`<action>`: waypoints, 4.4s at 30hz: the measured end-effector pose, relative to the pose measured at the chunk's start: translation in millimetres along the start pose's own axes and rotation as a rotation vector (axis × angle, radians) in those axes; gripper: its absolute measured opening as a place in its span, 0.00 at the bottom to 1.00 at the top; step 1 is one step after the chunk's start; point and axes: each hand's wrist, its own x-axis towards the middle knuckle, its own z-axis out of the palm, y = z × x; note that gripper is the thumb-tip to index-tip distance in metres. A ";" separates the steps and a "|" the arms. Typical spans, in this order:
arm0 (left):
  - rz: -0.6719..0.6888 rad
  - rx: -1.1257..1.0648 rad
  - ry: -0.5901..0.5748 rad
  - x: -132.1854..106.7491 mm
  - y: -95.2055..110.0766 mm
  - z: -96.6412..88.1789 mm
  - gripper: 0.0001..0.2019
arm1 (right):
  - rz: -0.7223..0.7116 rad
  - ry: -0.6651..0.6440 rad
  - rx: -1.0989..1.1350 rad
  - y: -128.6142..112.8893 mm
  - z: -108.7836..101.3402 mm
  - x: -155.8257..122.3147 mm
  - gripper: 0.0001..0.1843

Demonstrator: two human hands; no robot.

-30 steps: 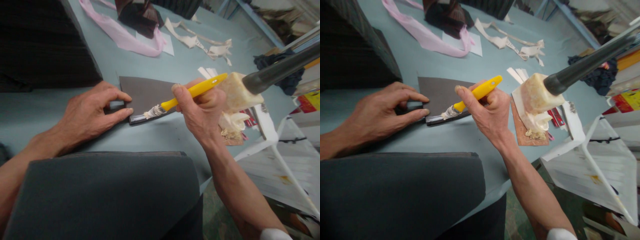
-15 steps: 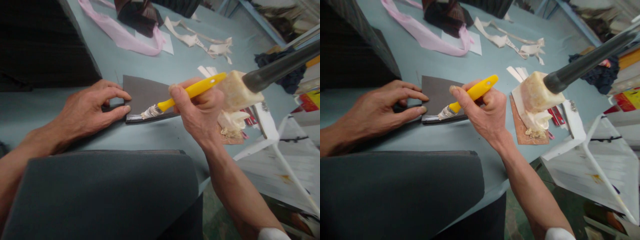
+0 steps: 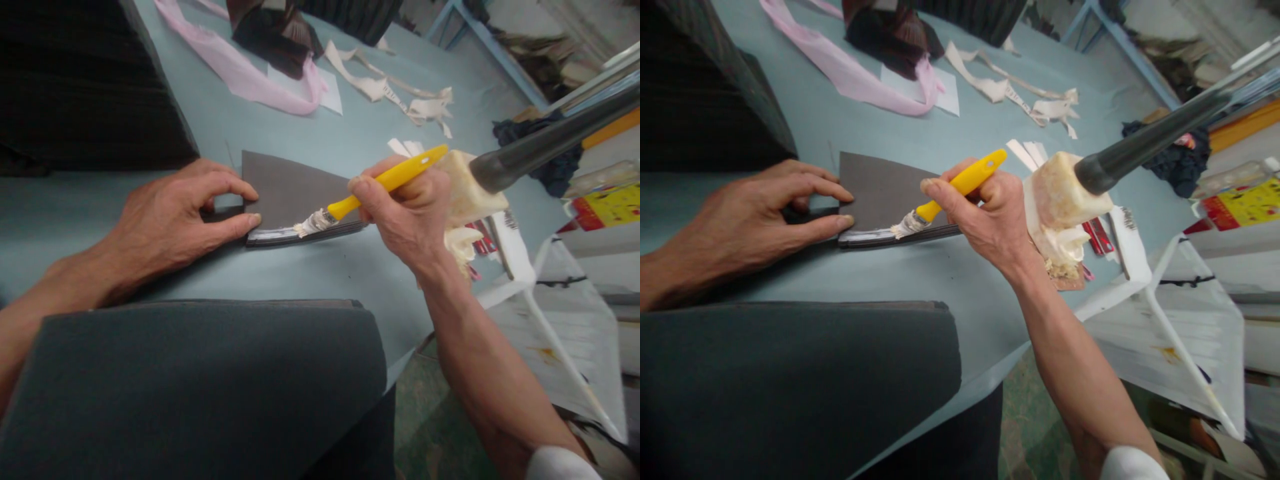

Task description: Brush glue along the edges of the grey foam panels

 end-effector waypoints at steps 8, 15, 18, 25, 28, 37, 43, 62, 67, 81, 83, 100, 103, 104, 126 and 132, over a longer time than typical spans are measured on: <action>-0.007 0.010 -0.010 2.3 -2.0 0.3 0.29 | 0.030 -0.028 -0.100 20.0 -23.1 0.1 0.26; 0.010 0.026 -0.020 2.4 -9.0 2.2 0.28 | 0.081 -0.013 -0.081 35.9 -43.3 4.4 0.29; 0.005 0.027 -0.014 2.5 -9.0 2.8 0.29 | 0.147 0.011 -0.124 37.4 -49.4 6.4 0.30; -0.034 0.023 -0.017 3.3 -6.7 1.4 0.30 | 0.227 0.077 -0.174 46.0 -63.1 7.7 0.27; -0.028 0.028 -0.020 3.8 -5.9 1.5 0.30 | 0.218 0.111 -0.200 48.1 -67.1 7.7 0.23; -0.035 0.028 -0.028 3.4 -5.4 1.0 0.31 | 0.146 0.127 -0.364 39.9 -81.9 13.3 0.26; -0.037 0.037 -0.035 4.4 -5.3 0.8 0.30 | 0.068 0.110 -0.226 23.3 -77.6 10.4 0.25; -0.039 0.023 -0.019 3.8 -2.5 2.5 0.30 | -0.066 -0.016 -0.499 0.4 -61.3 -4.8 0.21; -0.029 0.007 -0.004 2.5 -1.1 1.0 0.29 | -0.053 0.065 -0.521 8.9 -72.3 -6.0 0.20; 0.032 0.039 0.037 3.2 -8.2 5.9 0.30 | -0.069 0.075 -0.626 8.9 -55.6 -5.3 0.21; 0.034 0.041 0.041 3.5 -9.9 6.3 0.30 | -0.061 0.044 -0.639 7.5 -46.9 -6.8 0.22; 0.034 0.046 0.043 3.5 -11.7 6.4 0.31 | -0.066 -0.034 -0.587 -4.5 -32.1 -5.4 0.21; 0.046 0.043 0.041 3.2 -10.5 7.0 0.31 | -0.055 -0.012 -0.543 -8.5 -35.5 -2.7 0.20; 0.046 0.040 0.041 3.0 -9.6 7.1 0.31 | -0.045 0.012 -0.541 -7.1 -40.7 -1.9 0.21; 0.016 0.035 0.037 1.9 -6.1 4.8 0.31 | -0.048 -0.056 -0.605 -16.8 -8.5 10.2 0.23; 0.015 0.037 0.015 3.0 -5.0 5.2 0.32 | -0.061 -0.117 -0.669 -37.6 7.9 15.2 0.24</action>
